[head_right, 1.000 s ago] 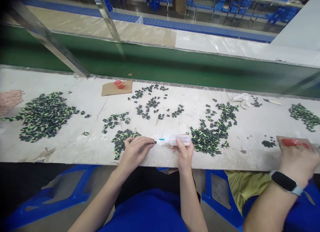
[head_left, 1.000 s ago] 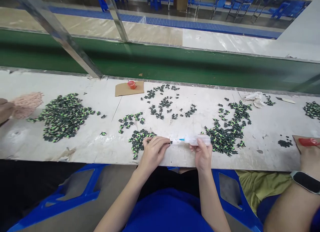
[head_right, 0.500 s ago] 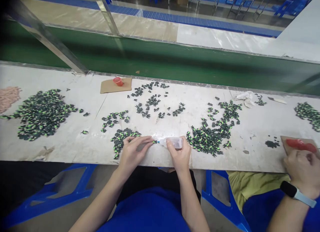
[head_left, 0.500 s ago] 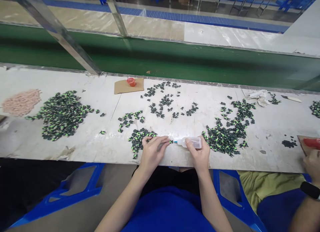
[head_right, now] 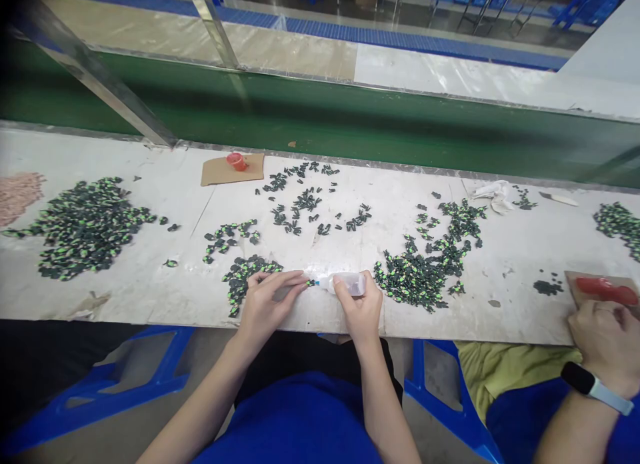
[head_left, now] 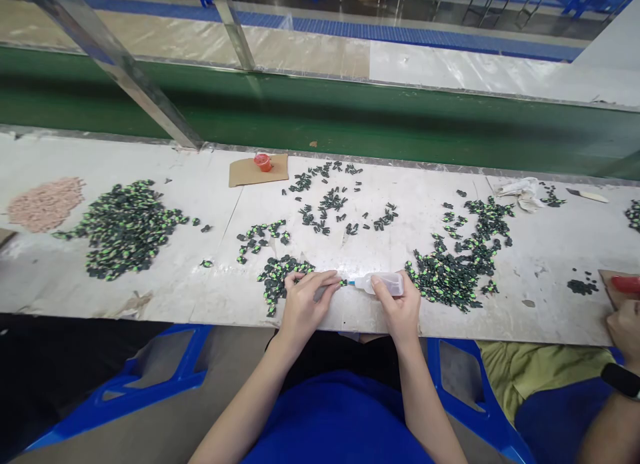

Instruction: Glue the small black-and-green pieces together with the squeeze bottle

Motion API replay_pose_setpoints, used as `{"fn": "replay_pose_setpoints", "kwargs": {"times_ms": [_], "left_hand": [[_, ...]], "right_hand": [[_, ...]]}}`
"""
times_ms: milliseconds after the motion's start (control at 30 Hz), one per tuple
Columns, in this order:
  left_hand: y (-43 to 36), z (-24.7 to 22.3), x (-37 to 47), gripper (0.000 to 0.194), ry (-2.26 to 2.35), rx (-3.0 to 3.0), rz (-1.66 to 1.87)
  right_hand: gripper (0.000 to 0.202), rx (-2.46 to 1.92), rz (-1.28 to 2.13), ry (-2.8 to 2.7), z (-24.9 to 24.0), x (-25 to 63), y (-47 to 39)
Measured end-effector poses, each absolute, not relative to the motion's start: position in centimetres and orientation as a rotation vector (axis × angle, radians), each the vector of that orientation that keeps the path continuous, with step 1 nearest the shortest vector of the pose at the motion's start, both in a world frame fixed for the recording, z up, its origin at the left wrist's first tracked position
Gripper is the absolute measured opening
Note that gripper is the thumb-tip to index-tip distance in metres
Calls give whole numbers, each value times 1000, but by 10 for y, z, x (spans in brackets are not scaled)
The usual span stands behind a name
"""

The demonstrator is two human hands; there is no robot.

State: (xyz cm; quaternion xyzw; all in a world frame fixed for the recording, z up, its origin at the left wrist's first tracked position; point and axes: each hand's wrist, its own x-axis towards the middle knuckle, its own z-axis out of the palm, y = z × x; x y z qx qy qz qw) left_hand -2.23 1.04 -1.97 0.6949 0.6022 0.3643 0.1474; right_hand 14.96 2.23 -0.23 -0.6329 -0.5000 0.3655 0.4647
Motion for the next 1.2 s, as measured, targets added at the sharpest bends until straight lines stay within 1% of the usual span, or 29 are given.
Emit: {"fn": "replay_pose_setpoints", "kwargs": {"times_ms": [700, 1200], "left_hand": [[10, -21, -23, 9, 1748, 1960, 1032], [10, -22, -22, 10, 1738, 1991, 1064]], "right_hand": [[33, -1532, 926, -1151, -3, 149, 22], [37, -1554, 902, -1228, -2, 149, 23]]}}
